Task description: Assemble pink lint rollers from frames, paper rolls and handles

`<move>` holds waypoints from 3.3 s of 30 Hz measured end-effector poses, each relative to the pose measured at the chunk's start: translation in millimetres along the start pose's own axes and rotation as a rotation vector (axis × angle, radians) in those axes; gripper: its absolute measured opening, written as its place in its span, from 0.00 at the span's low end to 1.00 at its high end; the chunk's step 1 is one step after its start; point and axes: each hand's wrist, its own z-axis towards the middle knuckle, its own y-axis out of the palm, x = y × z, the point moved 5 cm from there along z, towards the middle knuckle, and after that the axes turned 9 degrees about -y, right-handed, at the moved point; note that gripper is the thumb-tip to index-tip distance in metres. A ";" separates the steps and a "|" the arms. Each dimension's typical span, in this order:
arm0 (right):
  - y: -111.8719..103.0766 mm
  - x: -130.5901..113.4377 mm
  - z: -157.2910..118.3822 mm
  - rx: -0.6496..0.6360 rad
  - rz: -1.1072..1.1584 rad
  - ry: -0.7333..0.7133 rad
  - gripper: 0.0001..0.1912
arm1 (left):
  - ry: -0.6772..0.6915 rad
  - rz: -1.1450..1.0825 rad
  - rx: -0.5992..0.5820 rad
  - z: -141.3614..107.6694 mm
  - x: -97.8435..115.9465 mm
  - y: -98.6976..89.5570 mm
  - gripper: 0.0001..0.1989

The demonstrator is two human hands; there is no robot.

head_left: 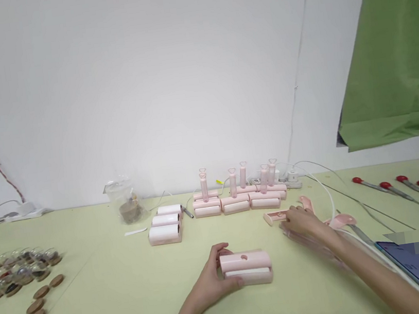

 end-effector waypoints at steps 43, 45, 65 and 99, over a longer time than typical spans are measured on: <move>-69.7 -162.2 -49.5 0.055 0.377 -0.714 0.10 | -0.056 0.040 0.093 -3.4 2.7 4.2 0.35; -66.7 -157.1 -43.0 0.070 0.369 -0.643 0.08 | -0.067 0.088 0.111 -4.3 2.7 5.6 0.35; -53.2 -175.5 -68.1 0.292 0.066 -0.477 0.06 | 0.014 0.577 0.450 -12.2 8.4 29.8 0.42; -19.5 -148.5 -44.3 -0.068 1.741 -0.317 0.18 | 0.007 0.024 0.081 -6.8 11.7 8.5 0.29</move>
